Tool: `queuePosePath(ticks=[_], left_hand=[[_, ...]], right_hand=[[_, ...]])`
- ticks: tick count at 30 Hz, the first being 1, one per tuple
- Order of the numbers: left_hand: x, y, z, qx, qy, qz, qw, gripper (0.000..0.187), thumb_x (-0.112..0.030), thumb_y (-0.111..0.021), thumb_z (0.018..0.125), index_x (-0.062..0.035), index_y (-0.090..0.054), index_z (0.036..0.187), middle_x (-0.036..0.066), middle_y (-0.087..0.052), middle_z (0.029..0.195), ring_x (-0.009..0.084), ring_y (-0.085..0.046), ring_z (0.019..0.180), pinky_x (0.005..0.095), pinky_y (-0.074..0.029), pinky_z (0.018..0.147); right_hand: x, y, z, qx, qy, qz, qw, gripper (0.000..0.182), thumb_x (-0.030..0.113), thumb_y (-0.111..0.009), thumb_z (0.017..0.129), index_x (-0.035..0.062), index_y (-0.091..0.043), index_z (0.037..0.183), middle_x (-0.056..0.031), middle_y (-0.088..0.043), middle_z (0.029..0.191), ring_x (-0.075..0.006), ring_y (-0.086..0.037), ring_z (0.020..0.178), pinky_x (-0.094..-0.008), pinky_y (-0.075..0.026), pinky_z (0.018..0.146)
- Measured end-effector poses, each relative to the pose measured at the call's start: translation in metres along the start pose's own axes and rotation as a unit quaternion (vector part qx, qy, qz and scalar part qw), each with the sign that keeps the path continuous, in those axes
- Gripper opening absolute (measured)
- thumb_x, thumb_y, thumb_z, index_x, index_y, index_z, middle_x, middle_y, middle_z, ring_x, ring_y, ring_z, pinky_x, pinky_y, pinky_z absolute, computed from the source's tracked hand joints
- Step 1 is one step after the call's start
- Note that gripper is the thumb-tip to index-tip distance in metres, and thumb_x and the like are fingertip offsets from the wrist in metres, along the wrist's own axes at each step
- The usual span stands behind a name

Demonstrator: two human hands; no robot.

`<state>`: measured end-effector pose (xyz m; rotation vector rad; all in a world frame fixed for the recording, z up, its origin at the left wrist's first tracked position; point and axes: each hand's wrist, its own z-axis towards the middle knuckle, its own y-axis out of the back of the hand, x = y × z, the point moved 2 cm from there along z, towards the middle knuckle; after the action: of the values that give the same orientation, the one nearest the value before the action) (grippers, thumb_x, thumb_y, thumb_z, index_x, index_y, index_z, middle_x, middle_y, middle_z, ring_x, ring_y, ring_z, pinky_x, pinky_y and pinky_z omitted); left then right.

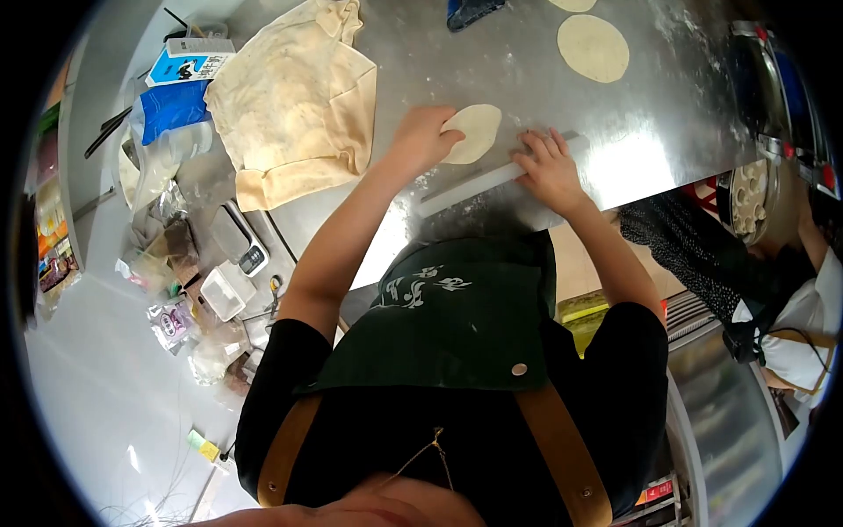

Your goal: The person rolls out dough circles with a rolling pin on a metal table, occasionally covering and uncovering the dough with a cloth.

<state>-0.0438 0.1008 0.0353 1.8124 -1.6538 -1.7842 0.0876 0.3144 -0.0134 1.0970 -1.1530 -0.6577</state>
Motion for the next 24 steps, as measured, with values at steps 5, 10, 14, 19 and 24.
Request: queuePosePath(ticks=[5, 10, 14, 19, 24], left_hand=[[0.062, -0.018, 0.006, -0.006, 0.094, -0.144, 0.985, 0.024, -0.019, -0.071, 0.074, -0.0013, -0.066, 0.089, 0.018, -0.067, 0.087, 0.0366, -0.064, 0.083, 0.0439, -0.049, 0.072], [0.081, -0.019, 0.002, -0.012, 0.072, -0.104, 0.992, 0.024, -0.018, -0.07, 0.073, -0.0008, -0.067, 0.09, 0.018, -0.066, 0.081, 0.0335, -0.062, 0.074, 0.0406, -0.048, 0.068], [0.077, -0.011, -0.001, -0.011, 0.073, -0.105, 0.992, 0.025, -0.017, -0.07, 0.073, 0.0028, -0.065, 0.087, 0.018, -0.062, 0.072, 0.0281, -0.058, 0.064, 0.0381, -0.044, 0.061], [0.082, -0.016, -0.001, -0.014, 0.115, -0.162, 0.98, 0.027, -0.02, -0.07, 0.074, 0.0015, -0.067, 0.09, 0.015, -0.062, 0.072, 0.0245, -0.058, 0.065, 0.036, -0.045, 0.062], [0.107, -0.038, 0.013, -0.05, 0.111, -0.251, 0.96, 0.029, -0.023, -0.072, 0.072, -0.0015, -0.069, 0.092, 0.016, -0.065, 0.074, 0.029, -0.063, 0.068, 0.0371, -0.048, 0.065]], right_hand=[[-0.002, 0.023, 0.01, 0.004, 0.024, 0.022, 0.999, 0.041, 0.014, -0.078, 0.065, 0.0127, -0.062, 0.103, -0.0065, -0.052, 0.121, -0.0269, -0.048, 0.119, -0.0483, -0.031, 0.11], [-0.002, 0.024, 0.051, 0.004, 0.063, 0.014, 0.998, 0.04, 0.017, -0.078, 0.067, 0.0118, -0.062, 0.103, -0.0069, -0.053, 0.12, -0.0269, -0.048, 0.118, -0.0471, -0.031, 0.11], [-0.001, 0.006, 0.077, 0.009, 0.017, 0.005, 1.0, 0.035, 0.029, -0.072, 0.077, 0.0098, -0.06, 0.104, -0.0101, -0.053, 0.123, -0.0286, -0.048, 0.119, -0.0467, -0.03, 0.11], [0.008, -0.032, 0.089, -0.145, -0.102, -0.086, 0.98, 0.044, 0.033, -0.057, 0.088, 0.0048, -0.054, 0.122, -0.0159, -0.046, 0.138, -0.0318, -0.042, 0.13, -0.0512, -0.028, 0.11], [0.009, -0.034, 0.081, -0.116, -0.123, -0.114, 0.979, 0.051, 0.03, -0.053, 0.089, 0.0026, -0.049, 0.132, -0.0186, -0.042, 0.144, -0.0347, -0.039, 0.134, -0.0537, -0.027, 0.109]])
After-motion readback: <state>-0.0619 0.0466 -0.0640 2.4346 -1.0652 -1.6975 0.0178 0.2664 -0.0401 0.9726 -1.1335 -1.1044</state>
